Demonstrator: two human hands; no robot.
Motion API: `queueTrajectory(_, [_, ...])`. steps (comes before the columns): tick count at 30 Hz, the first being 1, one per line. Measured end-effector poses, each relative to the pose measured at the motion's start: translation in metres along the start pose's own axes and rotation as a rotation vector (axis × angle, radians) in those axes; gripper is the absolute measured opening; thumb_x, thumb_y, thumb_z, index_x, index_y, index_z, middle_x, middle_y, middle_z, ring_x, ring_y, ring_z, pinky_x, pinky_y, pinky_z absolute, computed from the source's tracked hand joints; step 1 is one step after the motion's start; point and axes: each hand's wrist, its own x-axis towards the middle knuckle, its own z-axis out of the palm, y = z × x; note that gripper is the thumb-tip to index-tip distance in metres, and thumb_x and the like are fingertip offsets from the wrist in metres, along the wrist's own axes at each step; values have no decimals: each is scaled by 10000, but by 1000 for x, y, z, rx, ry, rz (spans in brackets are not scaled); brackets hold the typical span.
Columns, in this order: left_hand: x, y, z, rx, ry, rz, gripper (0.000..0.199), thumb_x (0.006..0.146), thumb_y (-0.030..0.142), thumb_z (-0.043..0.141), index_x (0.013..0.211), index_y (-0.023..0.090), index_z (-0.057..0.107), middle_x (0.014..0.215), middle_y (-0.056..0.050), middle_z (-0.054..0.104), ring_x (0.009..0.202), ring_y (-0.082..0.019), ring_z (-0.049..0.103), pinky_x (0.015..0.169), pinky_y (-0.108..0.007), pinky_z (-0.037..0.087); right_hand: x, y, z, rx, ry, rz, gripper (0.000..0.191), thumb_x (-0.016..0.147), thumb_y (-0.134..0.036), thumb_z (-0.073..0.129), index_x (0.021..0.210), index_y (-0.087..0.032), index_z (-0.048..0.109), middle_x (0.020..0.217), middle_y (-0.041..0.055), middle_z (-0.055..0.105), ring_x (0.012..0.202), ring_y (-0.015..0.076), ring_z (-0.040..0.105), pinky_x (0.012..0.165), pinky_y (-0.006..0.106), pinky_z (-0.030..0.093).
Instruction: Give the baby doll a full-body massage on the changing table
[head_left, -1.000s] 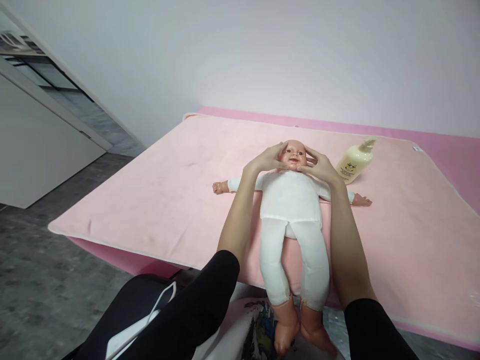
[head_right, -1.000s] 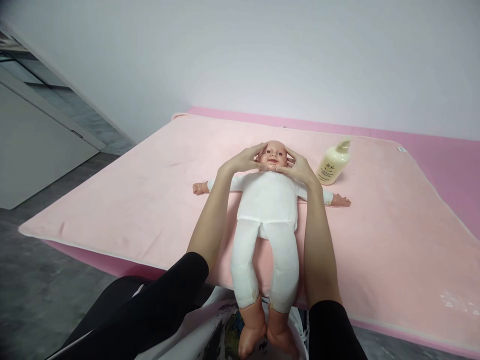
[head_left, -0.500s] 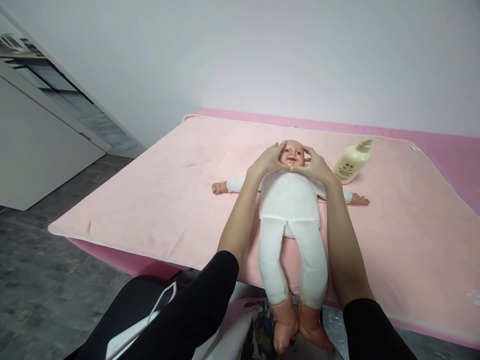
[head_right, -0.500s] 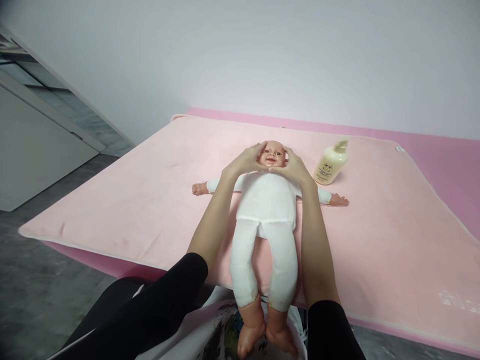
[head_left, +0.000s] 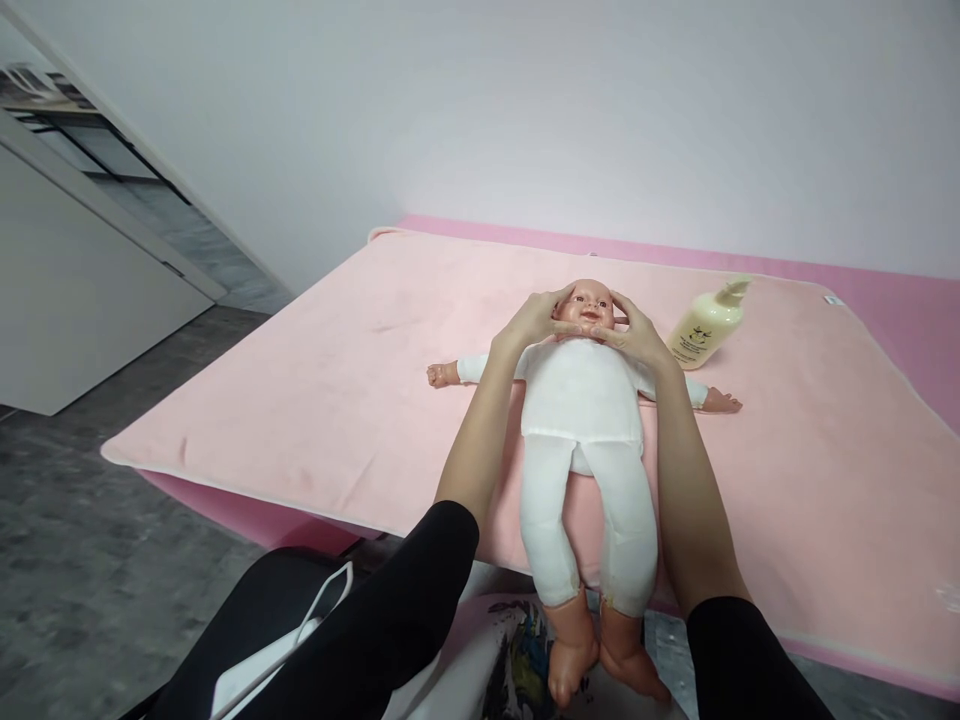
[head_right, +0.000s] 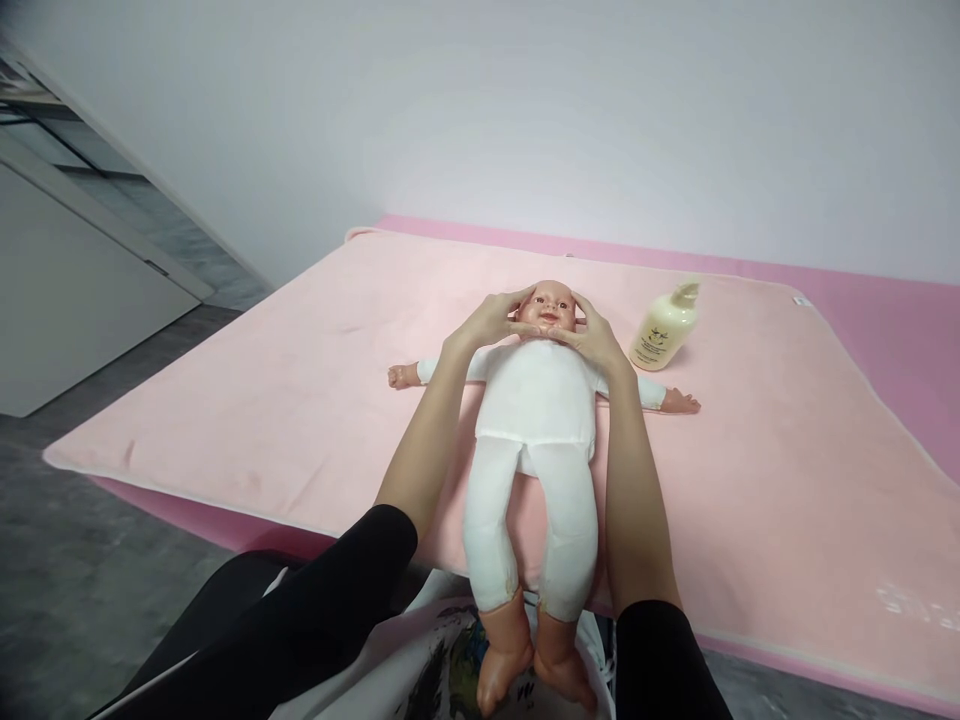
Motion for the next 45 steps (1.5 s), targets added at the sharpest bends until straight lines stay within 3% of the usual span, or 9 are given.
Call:
queueTrajectory(5, [-4,0,-6,-42,-21,-10,745,670,463,639,1322,167,435,1166,-74,611,1005,-212,569,862,-310,454,-2,0,-6,64,-97,14,862,687,-516,673,1419,-257,298,1457,59,340,1262,269,422,1001,415,429])
queueTrajectory(9, [-5,-3,-9,-107,-70,-40,753,672,422,633,1346,175,405,1305,-98,524,1108,-234,544,916,-324,442,-2,1,-12,103,-107,51,800,706,-544,644,1394,-256,354,1442,54,366,1241,265,448,990,412,443])
queueTrajectory(12, [-5,1,-9,-91,-79,-46,858,655,418,648,1405,194,296,1443,-103,364,1273,-253,419,1005,-340,386,-1,0,-10,72,-55,61,819,700,-586,628,1395,-253,353,1453,70,344,1220,276,470,1002,425,429])
queueTrajectory(16, [-1,8,-3,15,-46,4,965,603,428,702,1420,192,245,1504,-106,236,1400,-258,196,1105,-361,259,-1,-3,-2,-26,-10,19,986,593,-556,730,1421,-239,300,1457,103,327,1181,307,493,963,444,456])
queueTrajectory(20, [5,6,5,55,42,26,957,581,456,725,1388,156,309,1439,-157,353,1331,-281,339,1061,-374,312,0,-1,2,-49,51,-14,968,568,-551,740,1394,-221,358,1407,116,401,1106,303,538,937,458,464])
queueTrajectory(23, [6,3,7,62,87,39,842,593,489,711,1307,142,430,1333,-160,483,1207,-283,471,987,-368,377,1,1,2,-37,69,4,977,561,-554,741,1394,-209,362,1387,120,430,1098,306,543,940,461,457])
queueTrajectory(29, [4,3,5,2,102,44,732,609,490,701,1230,152,511,1205,-121,585,1063,-252,553,891,-340,432,0,0,3,-23,56,1,946,593,-542,730,1397,-201,365,1361,113,465,1131,306,528,951,440,450])
queueTrajectory(34, [2,0,2,-39,68,7,797,602,547,686,1261,144,489,1256,-123,558,1119,-263,530,913,-336,434,1,0,2,4,20,-5,941,604,-535,728,1403,-212,351,1377,105,450,1118,291,539,955,451,444])
queueTrajectory(45, [-1,-5,-1,-125,17,-31,844,623,441,690,1349,125,400,1386,-146,437,1220,-278,468,952,-352,433,0,8,-8,68,-61,8,969,619,-508,738,1426,-201,298,1451,94,346,1208,287,481,987,421,436])
